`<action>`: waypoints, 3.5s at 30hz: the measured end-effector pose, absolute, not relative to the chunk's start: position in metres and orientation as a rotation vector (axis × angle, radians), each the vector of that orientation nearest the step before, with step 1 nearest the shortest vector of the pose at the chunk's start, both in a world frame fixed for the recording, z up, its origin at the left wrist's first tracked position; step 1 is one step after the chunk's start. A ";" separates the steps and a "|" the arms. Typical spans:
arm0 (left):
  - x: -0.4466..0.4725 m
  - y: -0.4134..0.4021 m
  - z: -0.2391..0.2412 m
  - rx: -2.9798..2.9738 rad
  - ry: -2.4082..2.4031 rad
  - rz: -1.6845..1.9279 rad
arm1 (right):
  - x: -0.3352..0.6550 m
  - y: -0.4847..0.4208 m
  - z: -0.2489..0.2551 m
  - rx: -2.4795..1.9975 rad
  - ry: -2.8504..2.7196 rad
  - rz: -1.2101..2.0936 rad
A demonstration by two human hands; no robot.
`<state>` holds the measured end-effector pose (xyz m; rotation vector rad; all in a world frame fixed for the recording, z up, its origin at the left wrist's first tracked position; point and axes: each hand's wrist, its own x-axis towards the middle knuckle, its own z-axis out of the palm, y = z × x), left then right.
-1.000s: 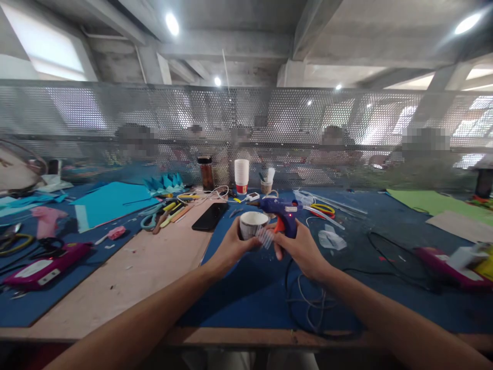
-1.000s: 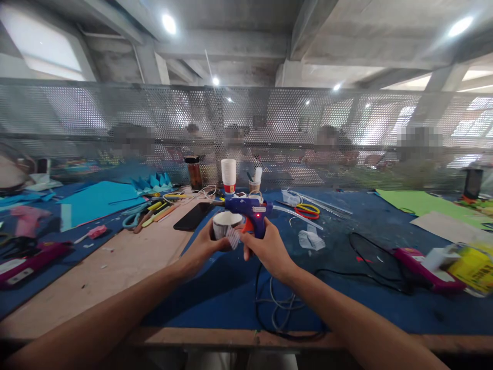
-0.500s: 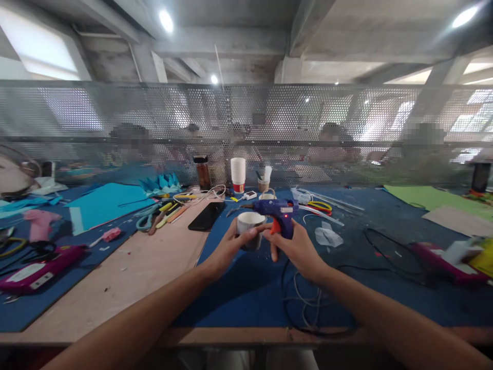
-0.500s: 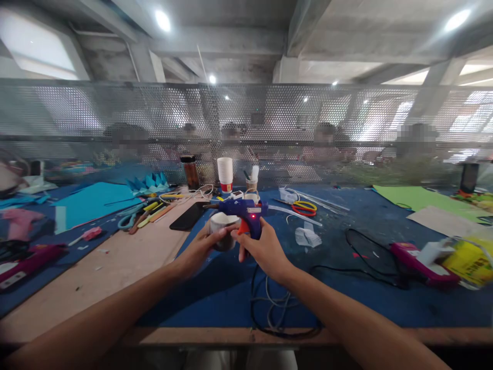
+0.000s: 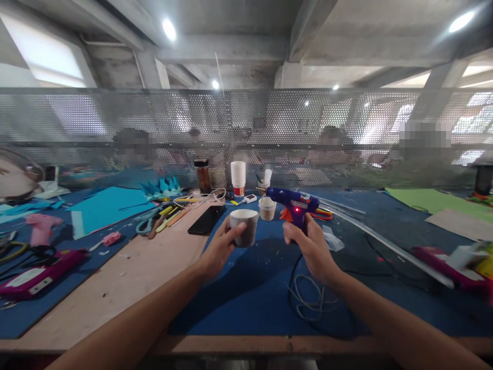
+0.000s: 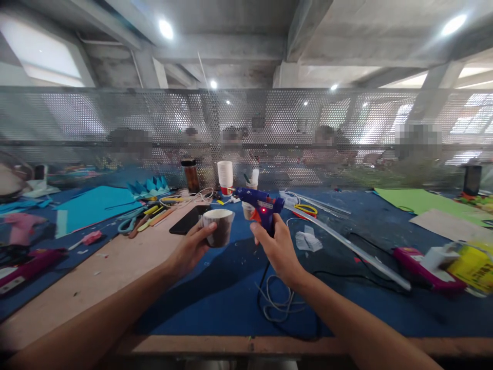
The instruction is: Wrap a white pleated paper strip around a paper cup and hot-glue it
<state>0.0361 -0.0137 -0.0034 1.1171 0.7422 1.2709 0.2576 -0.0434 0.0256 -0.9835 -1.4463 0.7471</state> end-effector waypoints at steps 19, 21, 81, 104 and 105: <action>0.024 0.000 0.006 1.274 0.742 1.523 | 0.256 -0.056 0.030 -1.041 -1.490 0.880; 0.023 -0.002 0.010 1.306 0.753 1.530 | 0.254 -0.056 0.031 -1.020 -1.455 0.890; 0.015 -0.004 0.023 1.529 0.915 1.659 | 0.250 -0.051 0.014 -1.034 -1.629 0.724; 0.015 -0.005 0.026 1.502 0.924 1.685 | 0.251 -0.050 0.011 -1.043 -1.621 0.703; 0.015 -0.005 0.026 1.498 0.925 1.682 | 0.251 -0.050 0.011 -1.043 -1.618 0.708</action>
